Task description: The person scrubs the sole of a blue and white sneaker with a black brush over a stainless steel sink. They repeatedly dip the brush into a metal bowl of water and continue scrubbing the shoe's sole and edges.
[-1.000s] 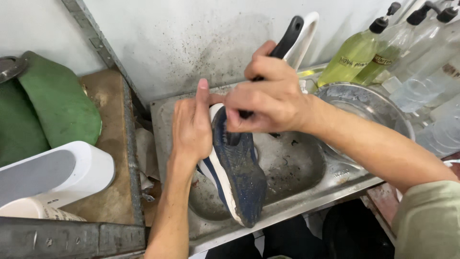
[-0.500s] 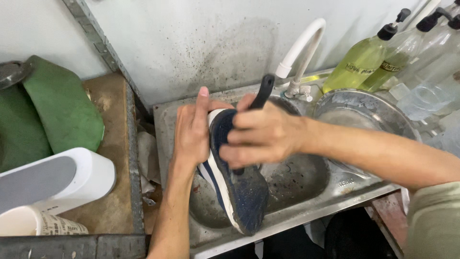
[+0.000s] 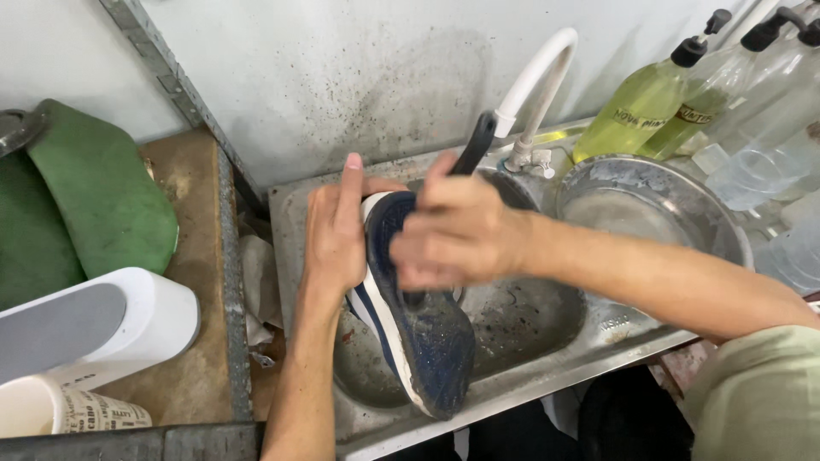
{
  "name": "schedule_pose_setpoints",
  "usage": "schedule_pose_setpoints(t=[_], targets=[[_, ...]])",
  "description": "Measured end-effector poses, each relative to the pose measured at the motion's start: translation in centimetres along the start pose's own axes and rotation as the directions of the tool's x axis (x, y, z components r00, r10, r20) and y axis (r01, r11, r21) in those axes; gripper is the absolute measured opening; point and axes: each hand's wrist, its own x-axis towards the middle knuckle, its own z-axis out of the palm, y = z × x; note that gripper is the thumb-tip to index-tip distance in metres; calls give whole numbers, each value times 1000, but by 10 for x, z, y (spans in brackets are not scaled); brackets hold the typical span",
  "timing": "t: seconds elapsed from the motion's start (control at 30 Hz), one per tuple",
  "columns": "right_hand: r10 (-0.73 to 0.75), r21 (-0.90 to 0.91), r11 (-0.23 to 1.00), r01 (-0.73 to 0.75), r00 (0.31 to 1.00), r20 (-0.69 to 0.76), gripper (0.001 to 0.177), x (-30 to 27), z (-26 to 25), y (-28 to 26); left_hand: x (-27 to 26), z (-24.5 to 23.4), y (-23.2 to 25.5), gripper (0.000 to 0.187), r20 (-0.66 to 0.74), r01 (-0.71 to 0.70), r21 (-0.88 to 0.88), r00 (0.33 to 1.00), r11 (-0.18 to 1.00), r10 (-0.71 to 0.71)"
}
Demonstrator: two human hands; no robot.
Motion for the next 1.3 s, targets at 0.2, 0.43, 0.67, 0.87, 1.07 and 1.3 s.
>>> schedule_pose_setpoints(t=[0.2,0.43,0.67,0.87,1.07,1.3], targets=[[-1,-26,1000,1,1000,8,14,-49,4,56,-4,2,13,81,-7,15,60,1000,998,-15],[34,41,999,-34,999,-6,24,-27,12,10,-9,-2,11,82,-22,53,-12,998,999,-53],[-25,14,1000,25,999,-25,21,-6,10,3,-5,1,6,82,-19,47,12,999,999,-47],[-7,-75,997,14,995,97,2,1,-9,63,0,5,17,87,-32,59,132,998,990,-55],[-74,60,996,69,994,81,21,-7,7,16,-7,0,20,82,7,25,38,1000,999,-25],[-3,12,1000,2,998,58,11,2,9,17,-7,-1,19,81,-14,33,59,999,998,-32]])
